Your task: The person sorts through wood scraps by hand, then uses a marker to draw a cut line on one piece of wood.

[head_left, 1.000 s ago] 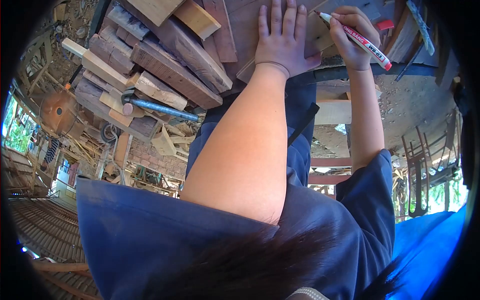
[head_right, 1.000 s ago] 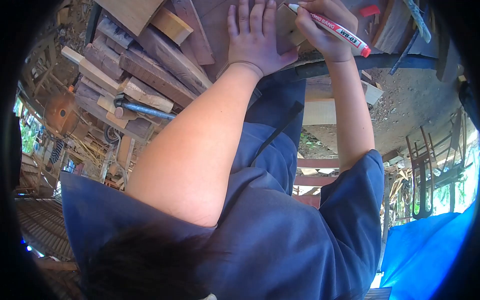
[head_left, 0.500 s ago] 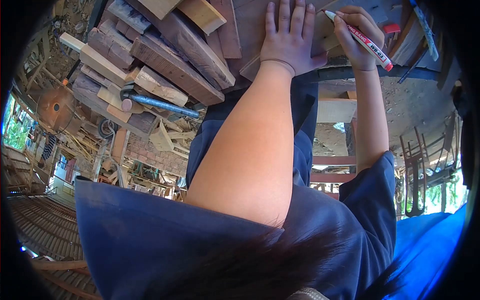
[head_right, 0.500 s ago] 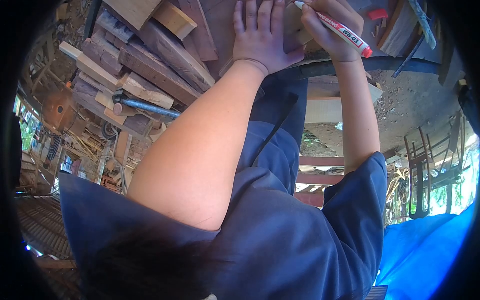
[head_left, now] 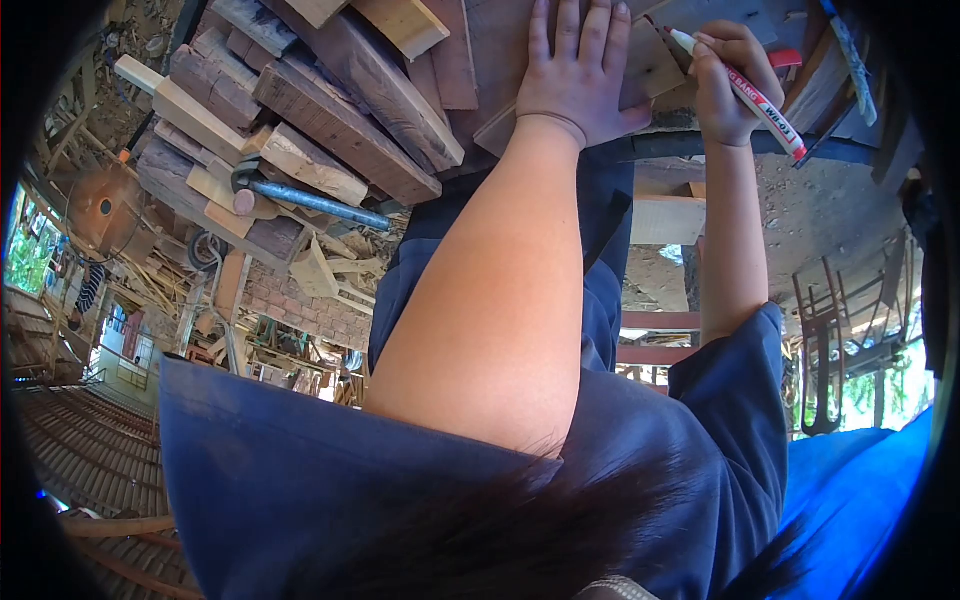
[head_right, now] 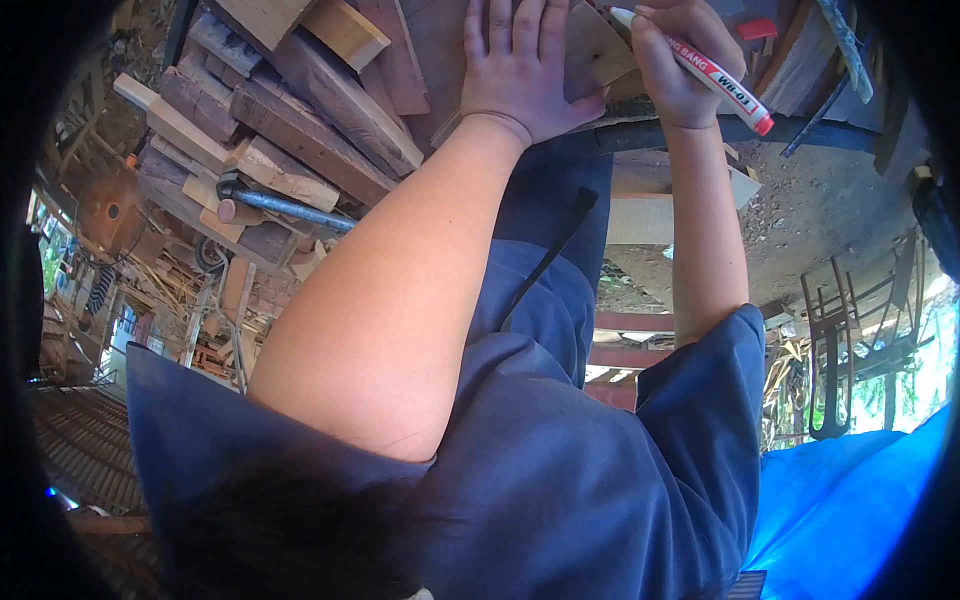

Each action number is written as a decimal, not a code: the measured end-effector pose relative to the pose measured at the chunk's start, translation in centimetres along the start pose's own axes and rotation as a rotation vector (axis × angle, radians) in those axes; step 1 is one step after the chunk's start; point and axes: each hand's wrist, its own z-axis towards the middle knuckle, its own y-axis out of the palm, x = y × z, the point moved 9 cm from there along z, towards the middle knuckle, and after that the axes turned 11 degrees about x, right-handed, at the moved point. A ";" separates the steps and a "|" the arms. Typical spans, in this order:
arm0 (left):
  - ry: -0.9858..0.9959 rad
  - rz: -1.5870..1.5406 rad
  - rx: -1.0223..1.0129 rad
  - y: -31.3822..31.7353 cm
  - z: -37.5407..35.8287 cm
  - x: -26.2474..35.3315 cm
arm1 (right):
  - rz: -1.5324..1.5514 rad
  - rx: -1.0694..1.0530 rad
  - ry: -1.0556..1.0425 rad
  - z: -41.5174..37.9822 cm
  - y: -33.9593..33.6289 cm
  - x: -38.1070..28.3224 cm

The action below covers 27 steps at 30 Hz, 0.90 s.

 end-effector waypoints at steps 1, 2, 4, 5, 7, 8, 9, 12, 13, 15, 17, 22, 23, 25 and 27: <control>-0.004 0.007 -0.012 0.0 0.0 0.0 | 0.057 0.029 -0.007 0.0 -0.2 -0.2; -0.009 0.014 -0.023 0.0 0.0 0.0 | -0.026 -0.022 -0.064 0.0 0.1 -0.6; -0.004 0.034 -0.026 0.1 0.0 0.0 | -0.103 0.010 -0.164 -0.2 0.5 -1.6; 0.006 0.054 -0.029 0.1 0.0 0.0 | -0.181 0.046 -0.265 -0.3 0.5 -2.4; 0.001 0.035 -0.044 0.2 0.0 -0.1 | -0.199 0.100 -0.261 -0.9 0.0 -2.1; -0.001 0.018 -0.060 0.4 0.0 -0.1 | -0.169 0.124 -0.193 -1.1 -0.4 -1.5; -0.002 0.018 -0.057 0.4 0.0 -0.1 | -0.138 0.148 -0.124 -1.2 -0.7 -0.9; 0.006 0.038 -0.050 0.3 0.0 -0.1 | -0.030 0.147 -0.074 -1.3 -0.5 -0.4; 0.002 0.040 -0.073 0.4 0.1 -0.1 | -0.028 0.147 -0.073 -1.3 -0.5 -0.4; 0.000 0.041 -0.099 0.5 0.0 -0.1 | -0.047 0.092 -0.070 -1.1 0.0 -0.4; -0.002 0.035 -0.092 0.5 0.0 -0.1 | -0.083 0.075 -0.084 -0.9 0.2 -0.7; -0.002 0.047 -0.077 0.3 0.0 -0.1 | -0.124 0.076 -0.078 -1.0 0.1 -0.2; -0.006 0.033 -0.072 0.3 0.0 -0.1 | -0.131 0.074 -0.085 -1.0 0.0 -0.2; -0.003 0.034 -0.067 0.2 0.1 -0.1 | -0.136 0.070 -0.093 -0.9 0.0 -0.3; -0.003 0.034 -0.062 0.0 0.1 0.0 | -0.133 0.058 -0.097 -0.9 0.0 -0.5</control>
